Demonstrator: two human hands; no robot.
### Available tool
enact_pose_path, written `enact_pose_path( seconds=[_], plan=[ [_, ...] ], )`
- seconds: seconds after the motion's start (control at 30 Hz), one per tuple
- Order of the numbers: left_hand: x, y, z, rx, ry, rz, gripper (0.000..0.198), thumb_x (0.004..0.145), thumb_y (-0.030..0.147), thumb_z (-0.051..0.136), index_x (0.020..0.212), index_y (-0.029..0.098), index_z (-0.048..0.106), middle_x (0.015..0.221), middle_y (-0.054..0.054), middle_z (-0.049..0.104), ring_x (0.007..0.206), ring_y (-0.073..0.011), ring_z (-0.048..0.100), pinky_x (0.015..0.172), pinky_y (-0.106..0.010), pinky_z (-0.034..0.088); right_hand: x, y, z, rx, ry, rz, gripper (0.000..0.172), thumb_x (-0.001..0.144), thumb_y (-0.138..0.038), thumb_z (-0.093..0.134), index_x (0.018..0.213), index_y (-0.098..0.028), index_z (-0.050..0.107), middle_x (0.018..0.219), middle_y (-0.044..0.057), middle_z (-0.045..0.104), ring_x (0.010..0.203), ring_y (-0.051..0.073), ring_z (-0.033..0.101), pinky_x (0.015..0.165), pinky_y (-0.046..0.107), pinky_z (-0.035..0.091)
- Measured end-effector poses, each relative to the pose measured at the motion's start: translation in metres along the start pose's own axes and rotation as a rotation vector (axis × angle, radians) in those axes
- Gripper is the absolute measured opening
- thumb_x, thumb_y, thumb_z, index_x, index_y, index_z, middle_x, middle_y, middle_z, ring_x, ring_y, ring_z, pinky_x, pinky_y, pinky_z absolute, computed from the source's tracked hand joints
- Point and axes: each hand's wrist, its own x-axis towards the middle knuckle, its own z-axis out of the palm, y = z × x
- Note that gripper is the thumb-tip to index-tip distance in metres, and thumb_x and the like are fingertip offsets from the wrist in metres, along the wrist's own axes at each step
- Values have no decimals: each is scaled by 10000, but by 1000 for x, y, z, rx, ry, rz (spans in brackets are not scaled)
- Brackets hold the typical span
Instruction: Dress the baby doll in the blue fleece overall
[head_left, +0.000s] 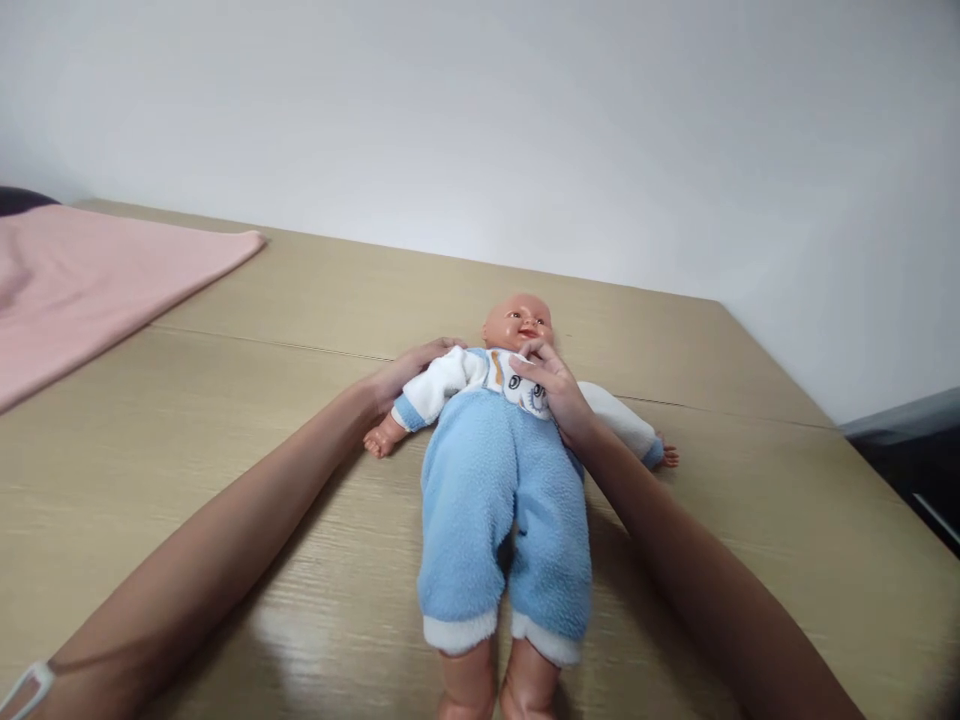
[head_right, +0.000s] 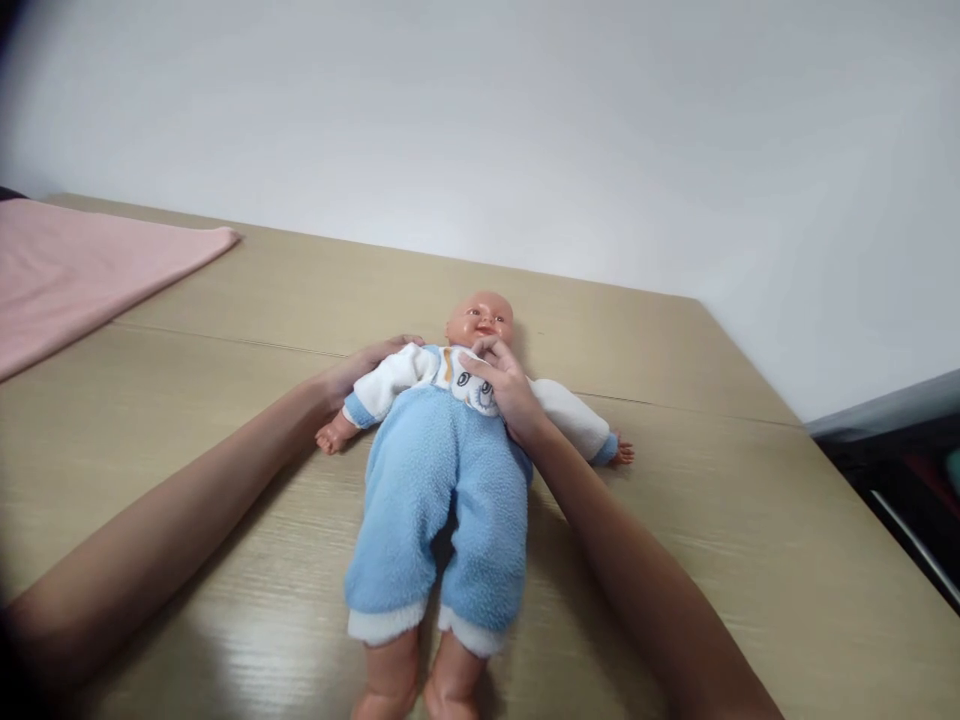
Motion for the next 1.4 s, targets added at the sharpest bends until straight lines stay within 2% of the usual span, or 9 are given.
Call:
enact_pose_path(
  seconds=[0.27,0.47,0.53,0.67,0.83,0.93,1.1,1.3,1.4],
  plan=[
    [-15,24,-9,114,-109,-72,483,840,549,921,1159,210,794,1156,-100,790,1044,-288,760,800,-300,624,2,2,-1,-25,17,21,457,738,-402,981,932,-267,591,873,-52,666,785,161,606,715,299,453],
    [-36,62,-15,679,-90,-174,730,807,688,898,1331,209,726,1166,-129,823,1064,-321,763,843,-338,598,1,2,2,-36,43,28,464,714,-395,984,923,-261,592,860,-55,681,763,156,610,689,295,435],
    [-45,80,-17,934,-189,-287,817,864,789,779,1449,230,658,1051,-109,818,965,-325,762,836,-386,599,0,2,2,-50,56,28,454,715,-397,977,924,-258,598,847,-57,674,750,152,606,678,291,429],
    [-59,102,-18,1080,-282,-581,987,847,966,617,1524,253,541,664,-14,610,483,-251,613,496,-362,495,1,1,3,-57,50,21,442,713,-395,972,897,-255,595,801,-71,645,711,134,575,656,278,411],
    [-57,98,-19,1095,-358,-642,1005,847,1019,549,1461,223,525,579,11,555,419,-257,585,428,-344,438,2,2,4,-52,54,21,439,703,-380,970,894,-255,595,790,-75,649,701,133,574,647,272,406],
    [-52,92,-20,1165,-391,-566,948,866,1004,520,1350,194,609,654,-69,690,538,-299,672,514,-358,468,1,2,4,-59,60,25,433,708,-380,963,912,-256,601,804,-67,664,724,143,594,663,275,421],
    [-44,86,-21,1251,-394,-342,846,900,957,507,1208,195,710,1294,-160,816,1116,-365,737,889,-373,521,0,2,4,-81,70,18,443,722,-407,964,919,-256,598,815,-61,668,742,146,605,683,275,433],
    [-32,79,-30,1160,-231,-269,839,945,930,479,1254,187,714,1296,-168,790,1168,-376,698,990,-409,499,2,4,4,-86,50,6,448,726,-419,960,913,-259,586,800,-71,657,690,130,579,642,269,418],
    [-17,70,-31,994,-269,-118,772,990,860,496,1323,187,674,1370,-156,754,1249,-348,668,1037,-396,510,4,7,2,-76,39,0,442,729,-411,962,916,-258,592,787,-75,656,685,126,573,644,262,418]
  ],
)
